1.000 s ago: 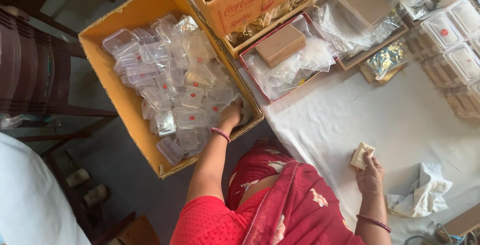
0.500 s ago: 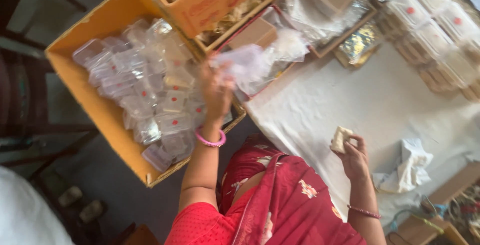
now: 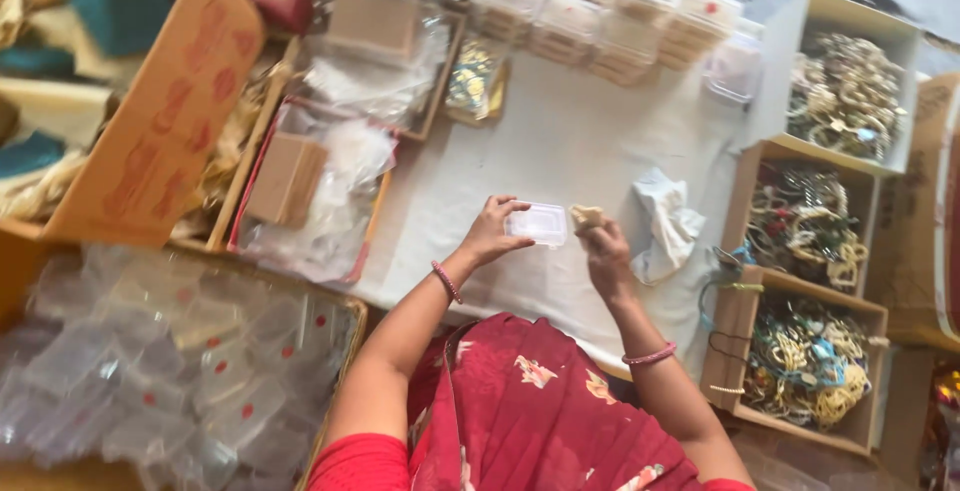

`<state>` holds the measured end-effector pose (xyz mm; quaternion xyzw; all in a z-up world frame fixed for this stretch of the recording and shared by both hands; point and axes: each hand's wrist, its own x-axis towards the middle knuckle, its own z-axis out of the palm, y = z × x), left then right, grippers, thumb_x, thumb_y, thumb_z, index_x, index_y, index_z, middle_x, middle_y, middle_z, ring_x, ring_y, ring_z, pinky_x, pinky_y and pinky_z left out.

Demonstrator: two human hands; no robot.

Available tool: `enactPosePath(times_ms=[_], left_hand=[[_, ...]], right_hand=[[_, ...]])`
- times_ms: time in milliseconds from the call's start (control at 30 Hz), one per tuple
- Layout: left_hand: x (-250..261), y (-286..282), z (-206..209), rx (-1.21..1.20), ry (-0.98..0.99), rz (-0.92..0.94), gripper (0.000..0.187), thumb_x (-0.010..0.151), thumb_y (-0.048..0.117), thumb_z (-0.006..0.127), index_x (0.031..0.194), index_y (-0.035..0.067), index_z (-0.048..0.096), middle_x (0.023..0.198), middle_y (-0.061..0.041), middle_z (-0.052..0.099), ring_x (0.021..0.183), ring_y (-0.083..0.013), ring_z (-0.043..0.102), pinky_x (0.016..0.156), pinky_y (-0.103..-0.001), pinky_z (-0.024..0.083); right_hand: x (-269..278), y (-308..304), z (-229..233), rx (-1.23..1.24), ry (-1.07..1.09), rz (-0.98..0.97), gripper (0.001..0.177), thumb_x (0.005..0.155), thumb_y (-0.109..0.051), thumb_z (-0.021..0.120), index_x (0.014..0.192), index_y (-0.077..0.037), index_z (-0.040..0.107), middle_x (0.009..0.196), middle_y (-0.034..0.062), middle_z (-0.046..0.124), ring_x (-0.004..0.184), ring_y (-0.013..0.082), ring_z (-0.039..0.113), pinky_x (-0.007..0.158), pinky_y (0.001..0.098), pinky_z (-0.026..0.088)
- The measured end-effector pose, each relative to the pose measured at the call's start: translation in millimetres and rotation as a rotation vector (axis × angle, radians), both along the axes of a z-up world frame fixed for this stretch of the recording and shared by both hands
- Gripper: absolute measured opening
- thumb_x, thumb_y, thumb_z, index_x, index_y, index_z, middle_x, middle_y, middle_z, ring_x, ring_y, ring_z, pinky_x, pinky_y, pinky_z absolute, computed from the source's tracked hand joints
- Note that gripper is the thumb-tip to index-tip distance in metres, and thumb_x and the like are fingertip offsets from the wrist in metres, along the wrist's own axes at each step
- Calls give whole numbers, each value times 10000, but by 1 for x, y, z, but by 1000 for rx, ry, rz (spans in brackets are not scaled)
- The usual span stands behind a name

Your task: The person picks up jewelry items, wipes them with a white cloth, and places them into small plastic containers or cloth pouches. They then seal the containers and arrange them on the table.

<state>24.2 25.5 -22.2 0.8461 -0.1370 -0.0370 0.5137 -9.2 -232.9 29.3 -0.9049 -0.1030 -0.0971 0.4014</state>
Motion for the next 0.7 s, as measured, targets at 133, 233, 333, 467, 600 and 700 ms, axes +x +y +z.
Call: enactPosePath(times_ms=[133,233,333,467,600,700], left_hand=[[4,-21,11,-89,69,15,695,702,335,935,1302,97,677,1371,-177,545,1267,-330,584,1063,-408,510],[3,-40,19,-344,406,268,737,767,362,862,1378,73,568,1372,-136,523,1220,-271,614,1002,-383,547],[-1,-52,-2,-822,675,292,876,797,351,786,1505,90,342,1401,-114,508,1251,-256,580,980,-409,521],[2,-48,-18,-462,618,7,974,920,374,759,1674,114,201,1455,-221,610,1346,-278,584,1114,-355,417],[-3,-31,53,-168,563,-7,1243,802,354,776,1610,175,-151,1396,-172,566,1243,-274,610,1028,-380,498],[-2,-26,40,-318,276,57,1211,746,241,843,1597,163,-15,1368,-210,570,1229,-291,620,1006,-418,539]], right_hand=[[-5,13,20,-80,-112,-97,207,882,-60,672,1067,8,739,1224,226,625,1062,372,647,895,438,530],[3,11,1,-82,150,-359,302,843,-260,828,985,-2,762,1100,193,648,1003,344,664,865,423,534],[9,13,-24,442,461,-294,268,898,-270,786,1026,-34,781,1111,143,703,995,290,708,856,374,554],[14,27,4,280,288,-109,277,912,-245,775,1100,-42,776,1165,150,668,1035,254,696,888,365,556],[13,43,43,-50,-62,193,373,858,-161,776,1202,-25,726,1331,181,615,1164,334,645,935,408,559],[13,51,63,-5,47,253,485,828,-212,821,1232,5,663,1371,197,564,1100,331,648,867,396,562]])
